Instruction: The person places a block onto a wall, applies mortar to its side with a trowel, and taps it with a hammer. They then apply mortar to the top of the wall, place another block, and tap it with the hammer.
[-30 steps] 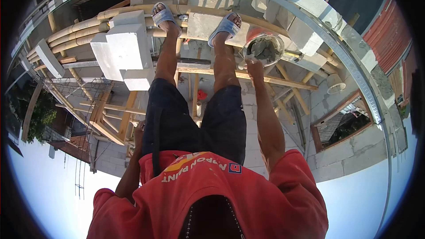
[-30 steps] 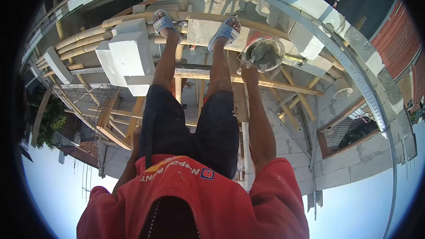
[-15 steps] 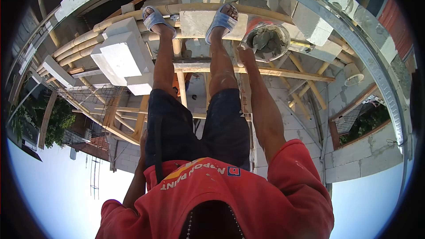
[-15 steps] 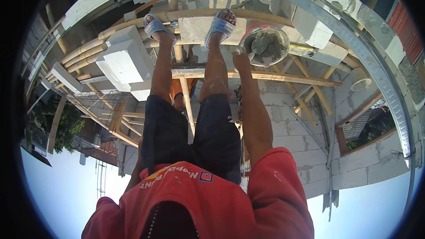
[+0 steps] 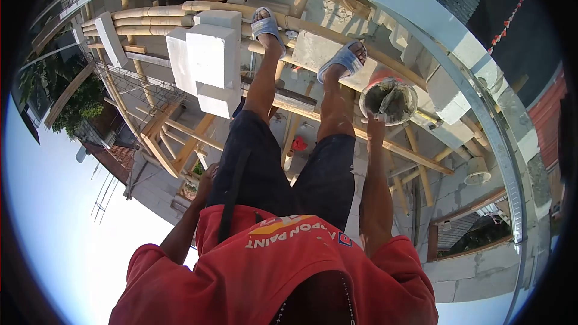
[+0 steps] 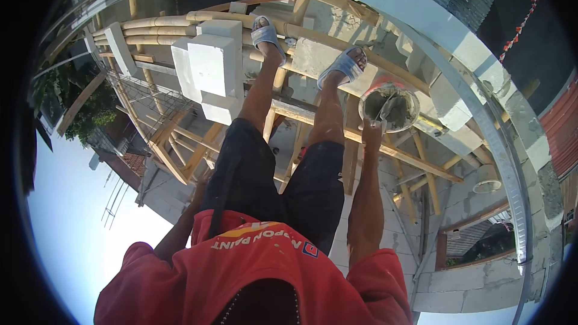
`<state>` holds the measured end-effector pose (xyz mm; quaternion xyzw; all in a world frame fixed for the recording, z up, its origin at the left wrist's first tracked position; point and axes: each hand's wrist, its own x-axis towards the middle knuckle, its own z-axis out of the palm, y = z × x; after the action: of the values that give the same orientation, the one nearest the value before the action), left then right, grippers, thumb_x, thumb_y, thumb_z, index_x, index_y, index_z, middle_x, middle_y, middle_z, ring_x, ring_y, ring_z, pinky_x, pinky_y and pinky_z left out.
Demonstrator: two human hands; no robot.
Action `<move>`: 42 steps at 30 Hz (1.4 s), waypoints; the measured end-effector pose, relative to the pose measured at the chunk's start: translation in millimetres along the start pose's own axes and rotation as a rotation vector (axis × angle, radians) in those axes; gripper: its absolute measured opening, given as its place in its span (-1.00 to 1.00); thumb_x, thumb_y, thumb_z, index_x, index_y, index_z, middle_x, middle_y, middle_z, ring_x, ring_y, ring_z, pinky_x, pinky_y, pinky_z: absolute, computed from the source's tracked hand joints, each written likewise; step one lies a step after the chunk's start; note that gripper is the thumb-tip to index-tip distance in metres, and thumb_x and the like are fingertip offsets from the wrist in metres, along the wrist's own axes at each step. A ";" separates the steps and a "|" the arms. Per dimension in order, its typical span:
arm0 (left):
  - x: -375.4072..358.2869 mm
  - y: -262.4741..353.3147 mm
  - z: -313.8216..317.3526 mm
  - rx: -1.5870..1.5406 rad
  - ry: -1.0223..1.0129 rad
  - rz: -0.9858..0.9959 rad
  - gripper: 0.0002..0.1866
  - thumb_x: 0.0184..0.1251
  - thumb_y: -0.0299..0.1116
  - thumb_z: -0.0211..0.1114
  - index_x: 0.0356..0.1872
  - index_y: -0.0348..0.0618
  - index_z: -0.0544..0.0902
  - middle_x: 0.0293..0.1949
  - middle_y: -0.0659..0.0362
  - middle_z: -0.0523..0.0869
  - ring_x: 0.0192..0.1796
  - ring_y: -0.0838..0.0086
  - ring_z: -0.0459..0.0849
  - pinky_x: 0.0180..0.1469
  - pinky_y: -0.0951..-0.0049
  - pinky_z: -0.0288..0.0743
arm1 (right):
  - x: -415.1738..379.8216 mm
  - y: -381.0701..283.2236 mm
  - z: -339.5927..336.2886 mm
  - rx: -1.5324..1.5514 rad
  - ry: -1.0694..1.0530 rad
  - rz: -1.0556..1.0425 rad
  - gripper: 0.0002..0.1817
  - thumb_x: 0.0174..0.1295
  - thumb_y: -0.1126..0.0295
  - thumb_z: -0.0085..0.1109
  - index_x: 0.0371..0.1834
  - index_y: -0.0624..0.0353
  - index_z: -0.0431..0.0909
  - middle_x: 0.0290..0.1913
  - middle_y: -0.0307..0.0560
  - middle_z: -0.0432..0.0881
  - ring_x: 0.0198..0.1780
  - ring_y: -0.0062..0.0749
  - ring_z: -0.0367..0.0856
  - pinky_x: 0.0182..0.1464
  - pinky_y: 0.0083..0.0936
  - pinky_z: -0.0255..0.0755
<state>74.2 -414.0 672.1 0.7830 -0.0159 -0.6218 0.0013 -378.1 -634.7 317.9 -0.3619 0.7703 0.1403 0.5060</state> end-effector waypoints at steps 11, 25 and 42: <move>-21.5 -16.1 -11.9 0.013 0.198 0.160 -0.55 0.51 -0.16 0.16 0.13 -0.39 0.63 0.20 -0.16 0.66 0.26 0.02 0.63 0.32 0.21 0.45 | -31.3 -26.4 -92.2 0.267 -0.220 -0.084 -0.60 0.41 0.27 0.17 0.24 0.17 0.49 -0.06 -0.09 0.64 -0.16 -0.31 0.65 -0.11 -0.36 0.54; -28.8 -48.6 -104.6 -0.380 0.376 0.195 -0.53 0.50 -0.16 0.15 0.19 -0.36 0.60 0.13 -0.08 0.68 0.18 0.17 0.66 0.27 0.26 0.46 | -137.3 -107.5 -181.5 -0.569 -0.074 -0.381 -0.38 0.52 -0.16 -0.06 0.18 0.23 0.55 -0.03 0.28 0.69 -0.03 0.20 0.68 0.01 0.03 0.50; 3.7 173.3 -75.2 -0.311 -0.008 0.541 -0.54 0.56 -0.10 0.14 0.20 -0.29 0.62 0.01 -0.02 0.77 0.11 0.34 0.74 0.18 0.37 0.54 | -304.1 -298.7 -76.1 -0.518 0.034 -0.352 -0.27 0.55 -0.26 -0.31 -0.08 0.26 0.61 -0.02 0.26 0.69 0.09 0.27 0.62 0.17 -0.10 0.41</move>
<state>144.3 -588.6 689.4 0.7384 -0.1284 -0.5970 0.2862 -152.0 -761.3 664.7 -0.6089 0.6428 0.2363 0.4003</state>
